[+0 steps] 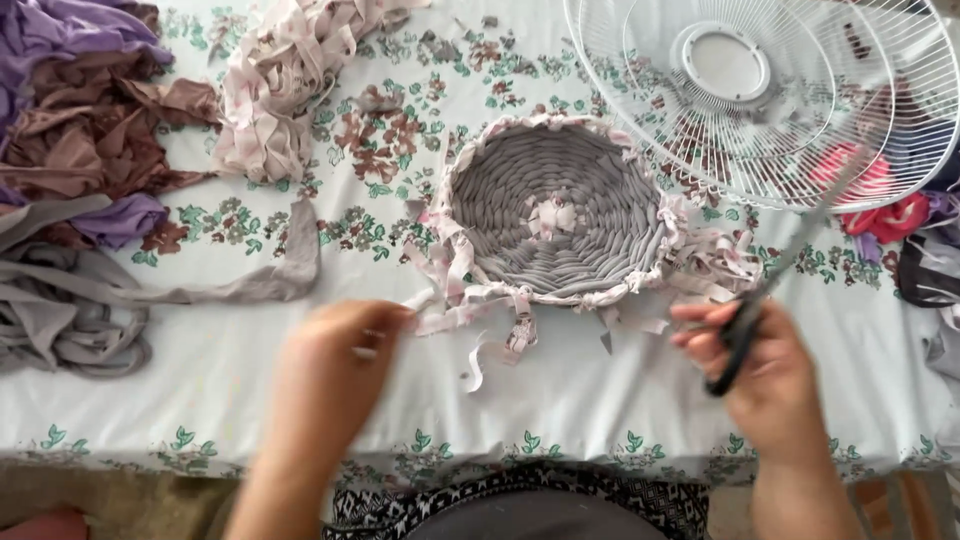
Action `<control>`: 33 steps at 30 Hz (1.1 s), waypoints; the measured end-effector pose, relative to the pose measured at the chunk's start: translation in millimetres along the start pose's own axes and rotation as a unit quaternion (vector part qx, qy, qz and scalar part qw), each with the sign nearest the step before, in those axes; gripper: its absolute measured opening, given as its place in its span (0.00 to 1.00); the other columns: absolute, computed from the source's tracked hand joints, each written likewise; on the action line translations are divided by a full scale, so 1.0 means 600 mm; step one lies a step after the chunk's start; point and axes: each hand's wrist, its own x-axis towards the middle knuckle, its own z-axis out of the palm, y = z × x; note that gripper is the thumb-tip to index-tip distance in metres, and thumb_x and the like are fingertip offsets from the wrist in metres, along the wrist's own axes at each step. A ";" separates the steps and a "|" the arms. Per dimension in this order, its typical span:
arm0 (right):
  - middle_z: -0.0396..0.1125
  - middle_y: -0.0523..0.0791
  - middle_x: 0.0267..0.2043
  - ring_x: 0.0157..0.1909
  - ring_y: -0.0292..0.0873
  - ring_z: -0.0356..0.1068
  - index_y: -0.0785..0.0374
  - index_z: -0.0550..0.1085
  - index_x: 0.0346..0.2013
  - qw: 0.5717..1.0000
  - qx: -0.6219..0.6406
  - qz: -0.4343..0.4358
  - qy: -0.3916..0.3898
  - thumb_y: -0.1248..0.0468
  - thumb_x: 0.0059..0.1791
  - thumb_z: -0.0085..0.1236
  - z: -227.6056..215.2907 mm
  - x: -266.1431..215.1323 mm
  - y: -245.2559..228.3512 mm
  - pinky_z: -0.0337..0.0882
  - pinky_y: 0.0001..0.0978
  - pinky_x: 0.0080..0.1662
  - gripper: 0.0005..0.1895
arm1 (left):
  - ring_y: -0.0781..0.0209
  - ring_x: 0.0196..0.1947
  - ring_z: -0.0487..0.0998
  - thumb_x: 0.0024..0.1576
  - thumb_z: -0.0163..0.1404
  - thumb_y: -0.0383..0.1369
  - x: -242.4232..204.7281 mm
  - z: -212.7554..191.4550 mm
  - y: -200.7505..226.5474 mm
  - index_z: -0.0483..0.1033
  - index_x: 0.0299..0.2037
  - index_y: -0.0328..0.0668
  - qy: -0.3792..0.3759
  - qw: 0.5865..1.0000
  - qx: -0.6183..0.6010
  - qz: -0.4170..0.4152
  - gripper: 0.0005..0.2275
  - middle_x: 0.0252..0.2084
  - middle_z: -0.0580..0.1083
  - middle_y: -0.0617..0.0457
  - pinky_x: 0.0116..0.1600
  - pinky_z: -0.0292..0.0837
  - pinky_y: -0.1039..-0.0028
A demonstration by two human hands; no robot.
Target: Trimming excess fabric strips from the edges of a woven rug using scissors.
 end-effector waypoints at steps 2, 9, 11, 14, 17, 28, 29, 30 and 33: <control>0.75 0.51 0.52 0.44 0.42 0.78 0.60 0.70 0.47 0.998 -0.052 0.013 -0.022 0.66 0.48 0.58 0.045 0.012 -0.014 0.81 0.36 0.51 0.13 | 0.67 0.27 0.83 0.55 0.57 0.36 0.003 0.058 0.037 0.85 0.37 0.47 -0.057 0.998 -0.001 0.003 0.06 0.33 0.83 0.55 0.33 0.81 0.80; 0.74 0.47 0.34 0.34 0.37 0.76 0.67 0.72 0.43 0.995 -0.092 0.041 -0.020 0.71 0.43 0.69 0.141 0.037 -0.025 0.78 0.28 0.34 0.17 | 0.38 0.35 0.80 0.45 0.66 0.39 0.063 0.199 0.036 0.71 0.52 0.49 0.070 0.976 0.126 0.163 0.25 0.43 0.69 0.47 0.35 0.80 0.53; 0.75 0.47 0.32 0.32 0.36 0.75 0.67 0.73 0.42 0.993 -0.075 0.088 -0.021 0.70 0.44 0.70 0.131 0.041 -0.014 0.75 0.24 0.32 0.16 | 0.39 0.33 0.81 0.49 0.62 0.36 0.074 0.163 0.026 0.74 0.45 0.53 0.032 0.983 0.092 0.154 0.15 0.39 0.72 0.50 0.35 0.79 0.53; 0.76 0.49 0.29 0.29 0.38 0.74 0.68 0.73 0.42 0.984 -0.060 0.164 -0.040 0.67 0.45 0.69 0.130 0.054 -0.007 0.72 0.22 0.28 0.15 | 0.41 0.35 0.82 0.54 0.59 0.35 0.075 0.119 -0.010 0.79 0.40 0.59 -0.004 0.995 0.055 0.080 0.06 0.35 0.78 0.53 0.39 0.78 0.52; 0.77 0.51 0.28 0.27 0.40 0.76 0.68 0.74 0.42 0.975 -0.046 0.210 -0.052 0.65 0.46 0.68 0.131 0.051 0.003 0.70 0.23 0.23 0.14 | 0.43 0.38 0.82 0.57 0.57 0.38 0.056 0.070 -0.078 0.81 0.40 0.61 0.010 0.992 0.116 -0.040 0.03 0.34 0.80 0.54 0.43 0.77 0.51; 0.79 0.56 0.40 0.30 0.42 0.78 0.70 0.73 0.41 0.978 0.035 0.200 -0.038 0.67 0.46 0.66 0.130 0.034 0.041 0.78 0.28 0.36 0.13 | 0.39 0.54 0.75 0.52 0.64 0.42 0.061 0.121 0.042 0.79 0.58 0.52 0.117 0.967 0.097 0.207 0.23 0.54 0.76 0.45 0.53 0.71 0.50; 0.78 0.57 0.44 0.31 0.41 0.78 0.69 0.72 0.41 0.983 0.055 0.173 -0.030 0.67 0.46 0.66 0.127 0.030 0.046 0.79 0.29 0.38 0.13 | 0.49 0.46 0.77 0.53 0.61 0.39 0.066 0.132 0.030 0.79 0.46 0.56 0.104 0.958 0.145 0.224 0.12 0.44 0.76 0.54 0.48 0.72 0.60; 0.77 0.57 0.48 0.32 0.39 0.78 0.69 0.72 0.41 0.986 0.074 0.145 -0.023 0.68 0.46 0.66 0.122 0.028 0.052 0.79 0.30 0.40 0.13 | 0.58 0.38 0.79 0.55 0.59 0.37 0.071 0.142 0.019 0.80 0.35 0.60 0.092 0.947 0.193 0.240 0.02 0.34 0.76 0.62 0.43 0.72 0.70; 0.75 0.62 0.54 0.30 0.40 0.78 0.70 0.71 0.39 0.989 0.118 0.093 -0.003 0.68 0.46 0.65 0.114 0.015 0.069 0.78 0.30 0.38 0.13 | 0.59 0.34 0.80 0.54 0.60 0.33 0.059 0.156 -0.032 0.81 0.36 0.62 0.102 0.978 0.076 0.162 0.05 0.31 0.76 0.63 0.39 0.76 0.70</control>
